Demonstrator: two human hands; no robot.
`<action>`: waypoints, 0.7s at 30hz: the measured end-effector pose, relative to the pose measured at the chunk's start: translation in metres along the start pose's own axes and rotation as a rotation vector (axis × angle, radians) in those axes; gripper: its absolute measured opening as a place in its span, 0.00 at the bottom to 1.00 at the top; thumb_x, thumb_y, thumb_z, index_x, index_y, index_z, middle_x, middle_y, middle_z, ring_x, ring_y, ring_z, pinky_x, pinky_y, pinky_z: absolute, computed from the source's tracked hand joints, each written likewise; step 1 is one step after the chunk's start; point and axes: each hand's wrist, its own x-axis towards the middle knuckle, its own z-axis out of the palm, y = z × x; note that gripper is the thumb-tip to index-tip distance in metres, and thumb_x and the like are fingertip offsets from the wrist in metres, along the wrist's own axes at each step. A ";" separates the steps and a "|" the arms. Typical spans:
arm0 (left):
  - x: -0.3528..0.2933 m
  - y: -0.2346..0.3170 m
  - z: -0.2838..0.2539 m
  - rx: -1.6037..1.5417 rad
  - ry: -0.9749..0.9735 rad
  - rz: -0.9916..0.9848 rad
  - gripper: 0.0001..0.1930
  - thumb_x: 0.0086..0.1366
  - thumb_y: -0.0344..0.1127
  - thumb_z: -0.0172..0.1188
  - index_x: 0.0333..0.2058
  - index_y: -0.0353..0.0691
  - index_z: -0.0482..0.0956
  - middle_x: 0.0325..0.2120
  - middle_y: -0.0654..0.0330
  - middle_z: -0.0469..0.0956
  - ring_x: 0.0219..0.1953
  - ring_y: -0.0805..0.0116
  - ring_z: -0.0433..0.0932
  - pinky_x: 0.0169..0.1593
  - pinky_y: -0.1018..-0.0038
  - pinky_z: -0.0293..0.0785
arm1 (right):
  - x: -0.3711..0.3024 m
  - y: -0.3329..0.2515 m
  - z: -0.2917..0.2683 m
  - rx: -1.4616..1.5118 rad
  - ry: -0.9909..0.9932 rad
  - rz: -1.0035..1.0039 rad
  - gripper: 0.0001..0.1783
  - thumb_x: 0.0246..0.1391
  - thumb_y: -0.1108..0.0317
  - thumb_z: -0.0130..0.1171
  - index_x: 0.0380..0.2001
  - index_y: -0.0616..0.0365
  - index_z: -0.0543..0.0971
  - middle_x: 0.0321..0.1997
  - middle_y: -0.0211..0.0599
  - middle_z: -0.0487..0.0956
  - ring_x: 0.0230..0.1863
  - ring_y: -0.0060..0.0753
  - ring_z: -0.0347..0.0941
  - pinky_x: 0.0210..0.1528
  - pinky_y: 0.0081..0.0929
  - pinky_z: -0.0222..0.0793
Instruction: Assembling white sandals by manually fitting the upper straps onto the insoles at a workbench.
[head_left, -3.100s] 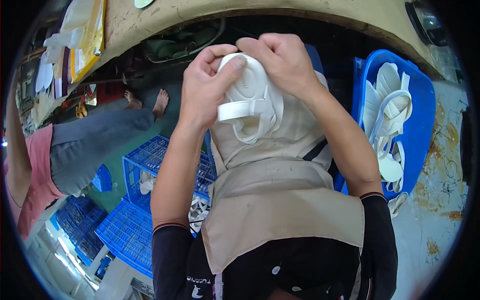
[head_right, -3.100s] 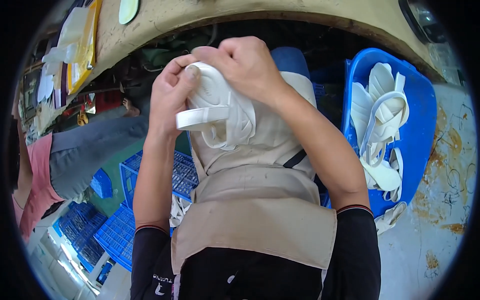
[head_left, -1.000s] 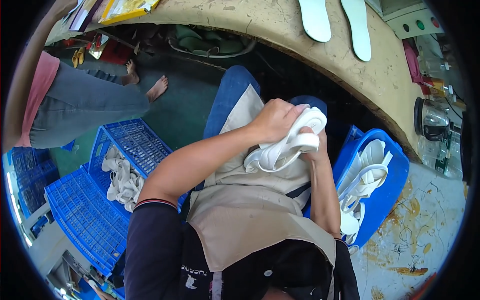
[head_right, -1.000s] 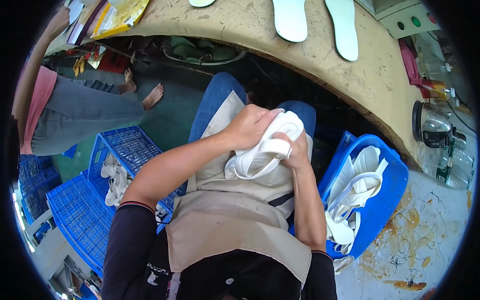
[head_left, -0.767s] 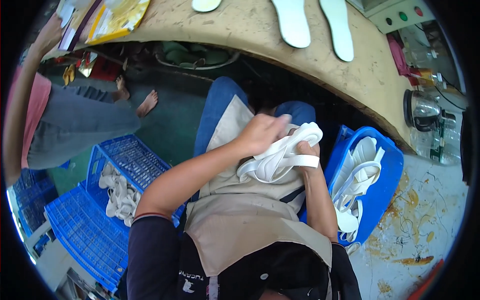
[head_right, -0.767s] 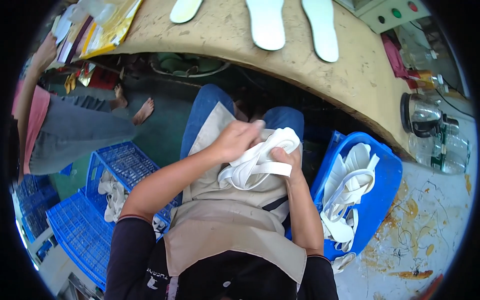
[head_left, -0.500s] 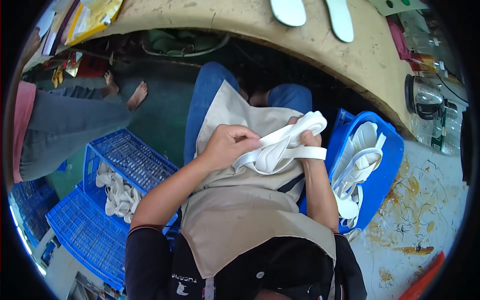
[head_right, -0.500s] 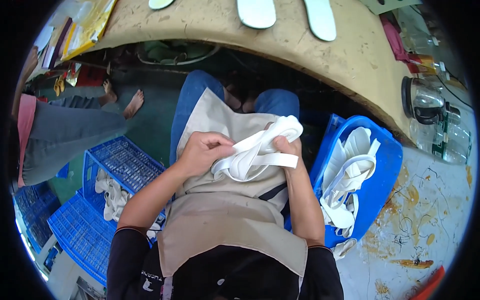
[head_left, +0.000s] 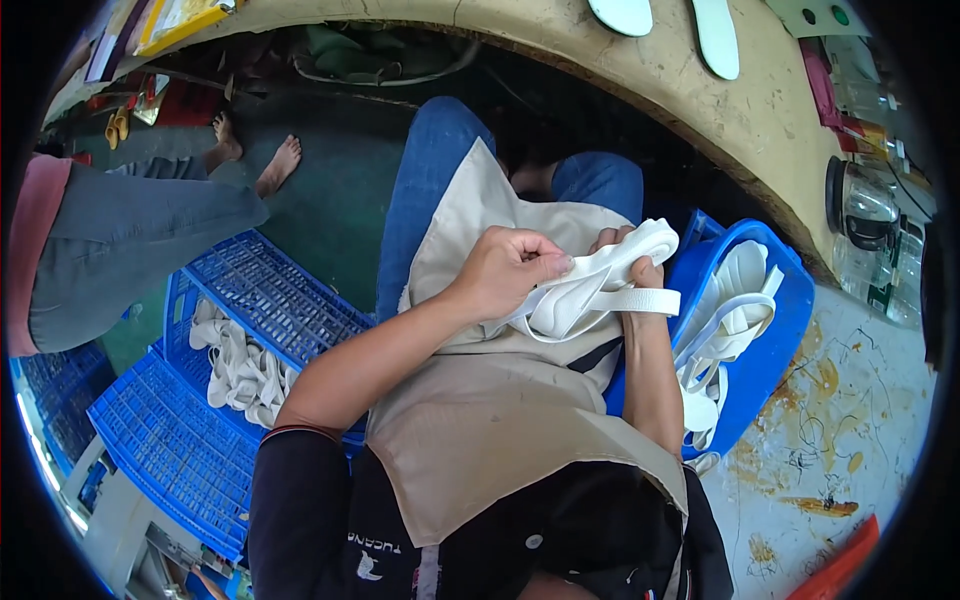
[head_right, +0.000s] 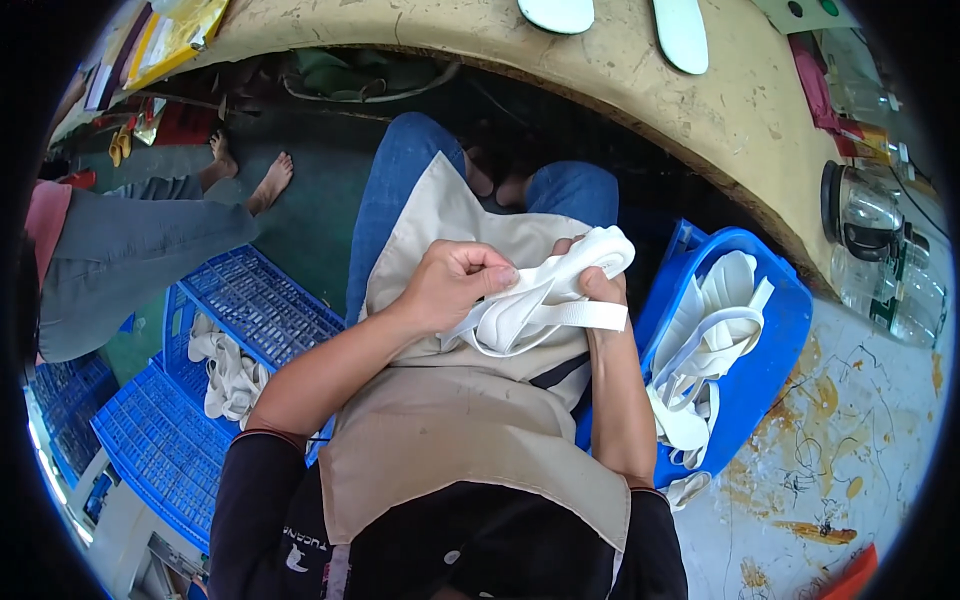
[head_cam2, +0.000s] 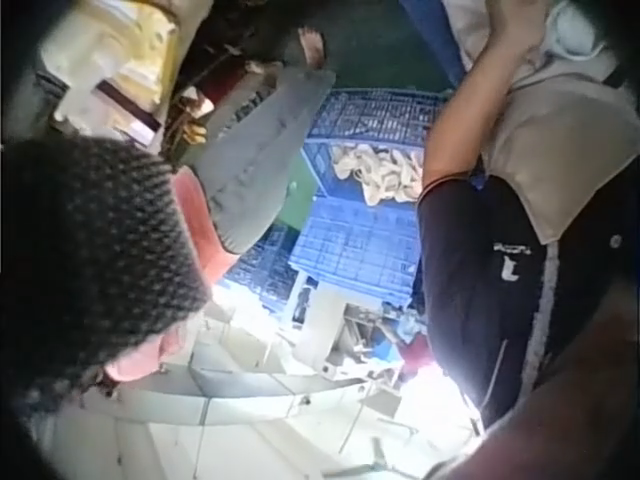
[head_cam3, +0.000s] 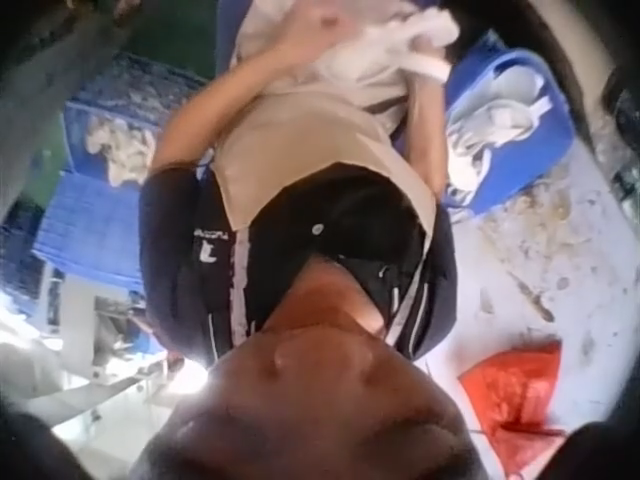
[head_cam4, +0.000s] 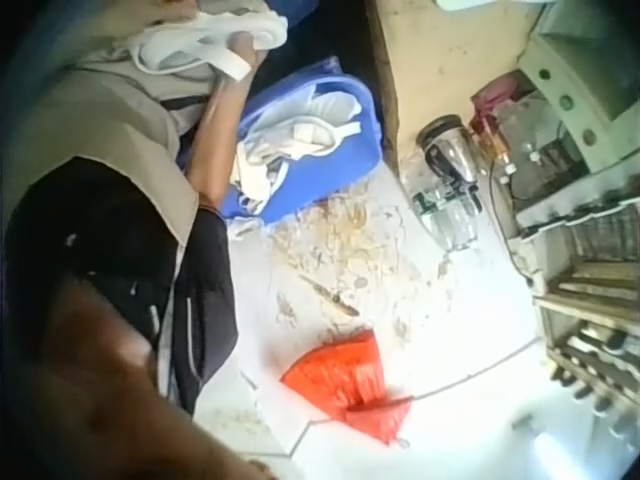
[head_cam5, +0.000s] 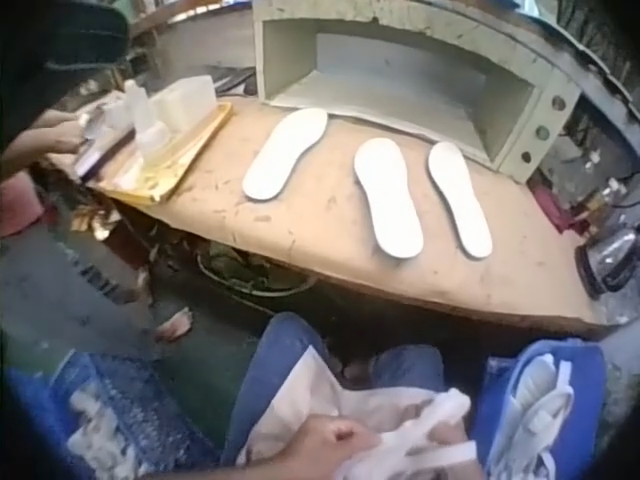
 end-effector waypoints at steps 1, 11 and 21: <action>0.000 0.000 0.002 -0.002 0.002 -0.002 0.05 0.62 0.25 0.64 0.36 0.32 0.85 0.23 0.64 0.80 0.23 0.82 0.68 0.28 0.87 0.65 | 0.000 -0.001 0.002 0.000 0.000 0.003 0.31 0.40 0.42 0.77 0.35 0.56 0.79 0.32 0.43 0.79 0.34 0.36 0.77 0.36 0.26 0.75; -0.003 0.030 0.013 -0.023 -0.061 -0.223 0.05 0.62 0.25 0.63 0.35 0.31 0.84 0.26 0.62 0.81 0.23 0.77 0.71 0.27 0.82 0.68 | -0.007 -0.017 0.022 0.015 -0.063 0.013 0.27 0.41 0.48 0.77 0.35 0.56 0.80 0.31 0.42 0.79 0.34 0.35 0.76 0.37 0.28 0.74; -0.021 0.053 0.003 0.813 0.057 0.725 0.10 0.61 0.23 0.58 0.41 0.33 0.83 0.29 0.54 0.81 0.25 0.64 0.75 0.33 0.74 0.72 | 0.003 -0.016 0.019 -0.334 0.075 -0.027 0.23 0.42 0.62 0.71 0.41 0.64 0.81 0.36 0.44 0.83 0.30 0.31 0.77 0.35 0.24 0.73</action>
